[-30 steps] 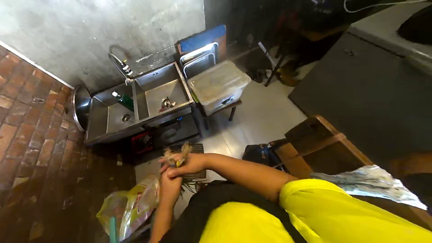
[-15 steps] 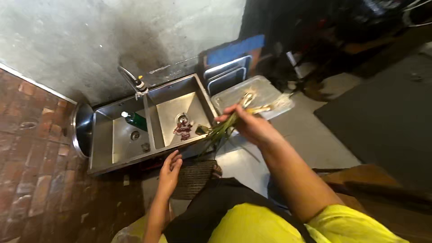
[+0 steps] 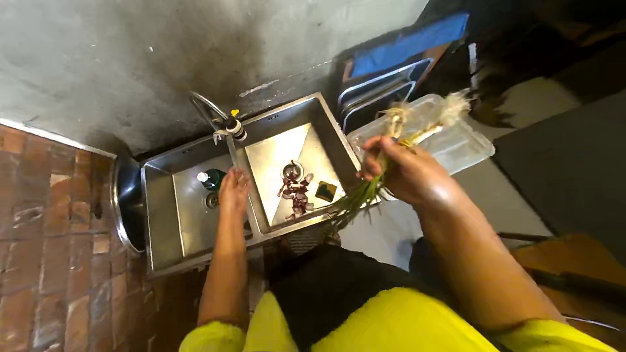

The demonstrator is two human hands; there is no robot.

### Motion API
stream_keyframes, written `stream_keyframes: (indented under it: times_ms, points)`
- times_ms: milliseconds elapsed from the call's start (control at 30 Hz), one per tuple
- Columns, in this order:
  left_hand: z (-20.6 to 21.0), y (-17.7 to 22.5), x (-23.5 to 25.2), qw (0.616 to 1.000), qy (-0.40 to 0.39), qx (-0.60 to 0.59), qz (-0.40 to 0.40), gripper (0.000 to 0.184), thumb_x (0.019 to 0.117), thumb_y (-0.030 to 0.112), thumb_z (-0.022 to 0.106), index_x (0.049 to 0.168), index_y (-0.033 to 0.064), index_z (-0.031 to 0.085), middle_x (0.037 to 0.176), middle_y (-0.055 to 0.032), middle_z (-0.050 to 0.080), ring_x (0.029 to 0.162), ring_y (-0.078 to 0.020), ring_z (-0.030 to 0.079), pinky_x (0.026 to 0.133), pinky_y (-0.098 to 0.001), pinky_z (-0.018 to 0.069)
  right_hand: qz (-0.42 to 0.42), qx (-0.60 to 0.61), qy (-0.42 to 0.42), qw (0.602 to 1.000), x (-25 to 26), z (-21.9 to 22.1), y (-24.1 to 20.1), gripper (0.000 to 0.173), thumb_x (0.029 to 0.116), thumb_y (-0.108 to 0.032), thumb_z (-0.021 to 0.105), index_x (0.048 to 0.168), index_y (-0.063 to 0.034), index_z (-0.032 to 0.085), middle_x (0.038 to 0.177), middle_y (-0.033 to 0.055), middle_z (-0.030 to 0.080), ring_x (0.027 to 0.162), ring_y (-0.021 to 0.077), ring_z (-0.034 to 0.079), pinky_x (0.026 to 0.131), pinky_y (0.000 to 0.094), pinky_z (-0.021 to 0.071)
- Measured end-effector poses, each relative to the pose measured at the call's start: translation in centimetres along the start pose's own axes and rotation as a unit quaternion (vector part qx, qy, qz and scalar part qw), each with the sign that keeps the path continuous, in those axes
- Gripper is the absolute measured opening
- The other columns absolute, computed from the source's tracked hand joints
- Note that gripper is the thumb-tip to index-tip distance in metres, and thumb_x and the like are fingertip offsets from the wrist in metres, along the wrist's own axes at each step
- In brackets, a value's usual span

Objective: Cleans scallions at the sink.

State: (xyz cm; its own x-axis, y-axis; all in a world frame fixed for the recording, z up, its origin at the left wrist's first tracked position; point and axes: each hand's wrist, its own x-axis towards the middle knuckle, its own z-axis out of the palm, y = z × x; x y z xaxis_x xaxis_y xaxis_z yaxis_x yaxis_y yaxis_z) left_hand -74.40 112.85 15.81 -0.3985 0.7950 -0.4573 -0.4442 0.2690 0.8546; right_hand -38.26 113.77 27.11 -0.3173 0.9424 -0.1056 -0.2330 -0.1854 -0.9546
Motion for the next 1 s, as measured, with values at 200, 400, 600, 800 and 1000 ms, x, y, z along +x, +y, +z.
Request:
stream_keyframes:
  times_ms: [200,400,600,800,1000]
  points:
    - [1.2,1.8,14.5,0.975,0.047,-0.196,-0.091,0.055,0.1126,0.041,0.03,0.157,0.0083,0.023,0.154,-0.0127,0.043,0.129,-0.0247,0.057,0.104,-0.0408,0.0512,0.022,-0.003,0.131,0.991,-2.7,0.9,1.5,0.029,0.1022,-0.046,0.059,0.112,-0.02,0.068,0.07,-0.0077,0.062,0.064,0.0106,0.065,0.072,0.0356,0.0632]
    - [1.7,0.8,22.8,0.974,0.051,-0.198,-0.095,0.052,0.1122,0.045,0.026,0.153,0.0129,0.028,0.141,-0.0087,0.052,0.111,-0.0176,0.064,0.09,-0.0332,0.0563,0.066,-0.022,0.186,0.98,-3.9,4.0,2.9,0.029,0.1013,-0.044,0.061,0.118,-0.0211,0.066,0.077,-0.007,0.066,0.071,0.0114,0.069,0.077,0.0359,0.064]
    - [2.8,-1.1,25.3,0.985,0.088,-0.143,-0.038,0.049,0.114,0.04,0.016,0.154,0.0111,0.023,0.127,-0.014,0.055,0.102,-0.0208,0.065,0.09,-0.0385,0.0574,0.104,-0.04,0.229,0.967,-4.1,5.5,4.1,0.03,0.1007,-0.044,0.062,0.121,-0.0224,0.066,0.079,-0.0054,0.067,0.073,0.0119,0.068,0.079,0.0359,0.0629]
    - [1.9,0.2,26.1,0.955,0.08,-0.262,-0.111,0.015,0.1066,0.021,0.033,0.096,0.0136,0.041,0.073,-0.003,0.045,0.06,-0.0138,0.05,0.067,-0.0315,0.0553,0.088,-0.076,0.226,0.967,-2.6,6.3,3.0,0.034,0.0998,-0.041,0.063,0.125,-0.0186,0.063,0.085,-0.0028,0.068,0.078,0.0139,0.07,0.082,0.0376,0.0627]
    - [2.4,-0.7,24.1,0.963,0.015,-0.234,-0.13,0.048,0.1077,0.058,0.02,0.1,0.018,0.045,0.077,-0.0002,0.048,0.068,-0.0126,0.051,0.072,-0.033,0.0525,-0.034,-0.176,0.167,0.97,1.8,6.8,-0.6,0.042,0.0968,-0.014,0.061,0.137,-0.0153,0.051,0.103,-0.0047,0.068,0.096,0.0147,0.07,0.093,0.04,0.0609]
